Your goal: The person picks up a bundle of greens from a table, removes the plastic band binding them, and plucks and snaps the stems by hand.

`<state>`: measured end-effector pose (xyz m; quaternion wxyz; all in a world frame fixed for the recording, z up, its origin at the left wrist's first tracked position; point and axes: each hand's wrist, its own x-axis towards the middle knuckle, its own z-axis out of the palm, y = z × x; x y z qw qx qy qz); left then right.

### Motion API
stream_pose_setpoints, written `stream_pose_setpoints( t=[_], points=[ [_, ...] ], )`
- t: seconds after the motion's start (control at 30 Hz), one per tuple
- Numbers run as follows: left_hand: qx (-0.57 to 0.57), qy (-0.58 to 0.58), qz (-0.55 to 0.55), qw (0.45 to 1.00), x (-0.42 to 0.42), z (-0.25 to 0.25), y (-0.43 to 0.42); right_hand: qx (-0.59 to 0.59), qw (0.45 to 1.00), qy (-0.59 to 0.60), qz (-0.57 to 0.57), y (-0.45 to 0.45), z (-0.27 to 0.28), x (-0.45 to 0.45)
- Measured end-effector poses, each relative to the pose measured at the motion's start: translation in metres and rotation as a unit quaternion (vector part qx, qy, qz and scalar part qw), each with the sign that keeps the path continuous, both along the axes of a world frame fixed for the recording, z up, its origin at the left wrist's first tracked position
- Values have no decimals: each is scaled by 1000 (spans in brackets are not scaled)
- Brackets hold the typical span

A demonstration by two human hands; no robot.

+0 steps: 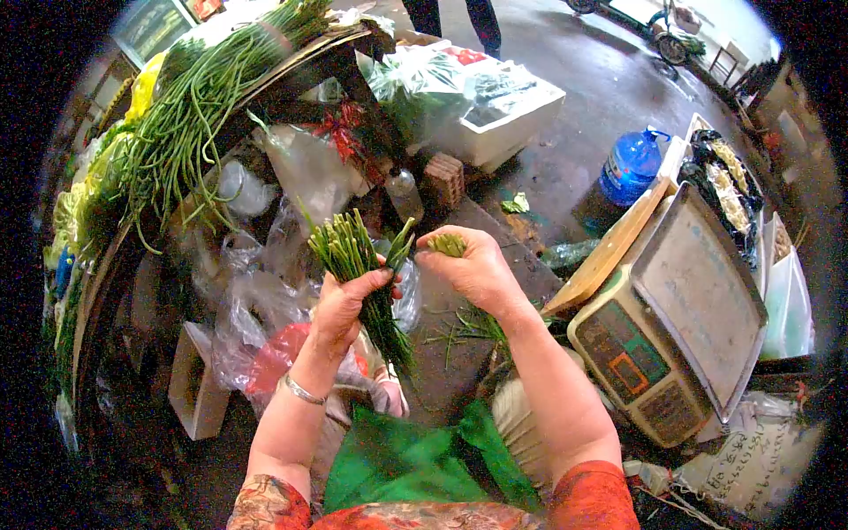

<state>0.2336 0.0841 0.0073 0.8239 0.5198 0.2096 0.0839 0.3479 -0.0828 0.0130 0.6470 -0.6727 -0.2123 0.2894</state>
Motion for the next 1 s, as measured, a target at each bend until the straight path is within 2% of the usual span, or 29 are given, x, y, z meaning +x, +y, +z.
stream_pose_setpoints(
  t=[0.03, 0.17, 0.4, 0.5, 0.6, 0.63, 0.73, 0.97, 1.0],
  points=[
    [2, 10, 6, 1000, 0, 1, -1, 28, 998, 50, 10, 1, 1, 1],
    [9, 16, -16, 1000, 1, 0, -5, 106, 989, 104, -14, 10, 7, -8],
    [-33, 3, -21, 999, 2, 2, -12, 163, 977, 138, -28, 14, 4, -11],
    [-13, -9, -15, 1000, 2, -5, -10, 185, 972, 143, -31, 11, 7, -9],
    [17, -19, -2, 1000, 5, -13, -9, 150, 983, 104, -17, 7, 6, -6],
    [-1, 26, -15, 1000, 2, 3, -12, 147, 986, 81, -12, 6, 5, -7],
    [57, -11, -16, 998, 4, 1, -8, 124, 989, 74, -3, 4, 3, -4],
    [121, 9, 4, 993, 5, -1, -9, 107, 994, 17, 29, 10, -4, -7],
    [154, -29, -7, 988, 5, 0, -9, 98, 995, 2, 32, 10, -4, -7]
  ],
)
